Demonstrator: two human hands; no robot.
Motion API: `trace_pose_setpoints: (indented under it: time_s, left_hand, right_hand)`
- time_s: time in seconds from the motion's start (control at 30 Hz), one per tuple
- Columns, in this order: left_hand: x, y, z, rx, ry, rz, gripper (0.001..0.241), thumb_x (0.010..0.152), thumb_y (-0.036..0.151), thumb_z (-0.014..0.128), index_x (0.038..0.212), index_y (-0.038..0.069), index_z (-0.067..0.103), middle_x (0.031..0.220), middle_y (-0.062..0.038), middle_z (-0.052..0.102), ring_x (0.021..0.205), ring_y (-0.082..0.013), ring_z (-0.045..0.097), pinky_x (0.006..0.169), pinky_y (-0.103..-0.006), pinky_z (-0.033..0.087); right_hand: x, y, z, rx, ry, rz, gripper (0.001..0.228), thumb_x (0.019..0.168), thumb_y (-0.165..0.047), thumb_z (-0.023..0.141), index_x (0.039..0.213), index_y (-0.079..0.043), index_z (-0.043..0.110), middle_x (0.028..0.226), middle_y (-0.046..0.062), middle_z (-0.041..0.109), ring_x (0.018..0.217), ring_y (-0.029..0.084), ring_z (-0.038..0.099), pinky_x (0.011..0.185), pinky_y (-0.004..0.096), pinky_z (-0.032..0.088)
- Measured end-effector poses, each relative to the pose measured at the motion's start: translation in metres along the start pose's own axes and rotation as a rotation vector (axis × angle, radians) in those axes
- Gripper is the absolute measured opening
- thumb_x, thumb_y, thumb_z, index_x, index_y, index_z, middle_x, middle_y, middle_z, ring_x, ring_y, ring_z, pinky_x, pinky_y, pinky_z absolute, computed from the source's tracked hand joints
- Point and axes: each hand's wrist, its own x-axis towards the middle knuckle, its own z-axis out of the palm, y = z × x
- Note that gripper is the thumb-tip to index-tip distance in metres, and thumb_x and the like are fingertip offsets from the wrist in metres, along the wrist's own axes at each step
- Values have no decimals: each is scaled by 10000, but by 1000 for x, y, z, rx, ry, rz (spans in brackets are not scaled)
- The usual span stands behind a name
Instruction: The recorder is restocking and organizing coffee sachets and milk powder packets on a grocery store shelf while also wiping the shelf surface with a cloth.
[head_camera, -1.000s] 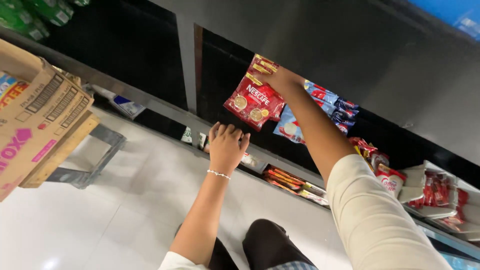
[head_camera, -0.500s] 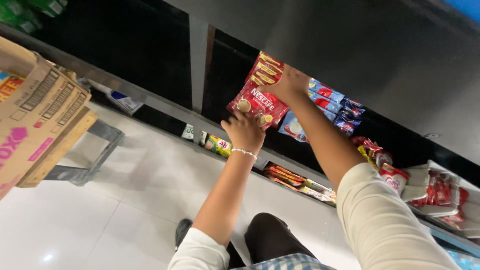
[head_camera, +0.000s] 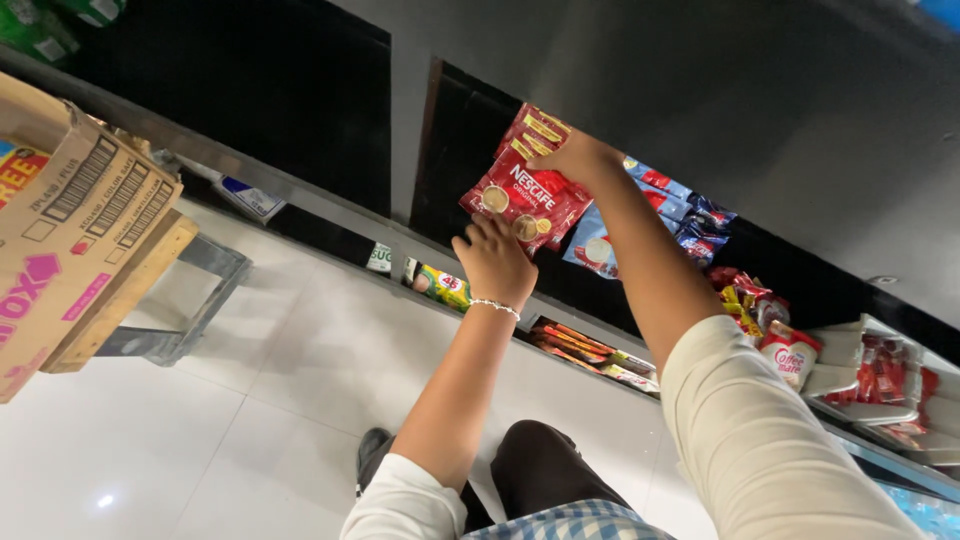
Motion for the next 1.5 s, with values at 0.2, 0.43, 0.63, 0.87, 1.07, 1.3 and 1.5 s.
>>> trace_pose_setpoints:
  time_s: [0.2,0.43,0.63,0.87,1.07,1.3,1.5]
  left_hand:
    - [1,1,8,42,-29,-7,695,834,307,588,1438,-21,488,1444,-231,536,1178,-328,562,987,-491,379]
    - [1,3,5,27,-44,-40,721,845,310,593,1470,-23,463,1476,-236,518,1164,-313,568,993,-468,380]
    - [-5,-5,2,-140,58,2,808,789,349,679,1479,-9,459,1548,-222,441,1124,-329,558,1035,-522,371]
    - [-18,-19,-17,-494,256,57,884,695,322,828,1432,-8,469,1549,-221,429,1355,-387,465,1134,-492,350]
    - [-37,-18,-13,-819,325,25,950,718,295,885,1496,32,408,1546,-204,436,1410,-365,440,1180,-471,355]
    - [-116,-23,-30,-1803,280,-303,1194,654,63,915,1629,150,230,1574,-114,392,1369,-267,490,1115,-435,474]
    - [-270,-46,179,-2419,-472,-36,504,1052,309,681,1366,-85,657,1222,-250,742,887,-328,723,655,-410,584]
  right_hand:
    - [26,25,20,154,-175,-14,1071,524,-454,990,1426,-36,590,1403,197,642,1292,324,604,1134,369,433]
    - [35,32,27,154,-217,-48,1130,487,-430,1015,1428,-19,544,1390,213,600,1273,327,567,1107,375,407]
    - [35,40,25,114,-139,153,1067,510,-423,1016,1411,-47,585,1435,168,562,1319,321,522,1150,363,367]
    - [27,26,34,508,-187,224,983,526,-171,986,1406,-70,560,1405,98,603,1257,284,575,1065,361,449]
    - [-24,-11,18,266,-83,-8,658,740,-226,956,1278,-40,628,1256,182,688,1152,377,642,985,443,493]
    - [-210,-101,-96,-72,155,-488,230,858,-107,818,990,-59,636,994,143,672,982,396,660,823,497,546]
    - [-311,-153,-157,312,-66,-326,359,816,-126,829,1141,-70,688,1014,84,728,890,197,714,803,346,577]
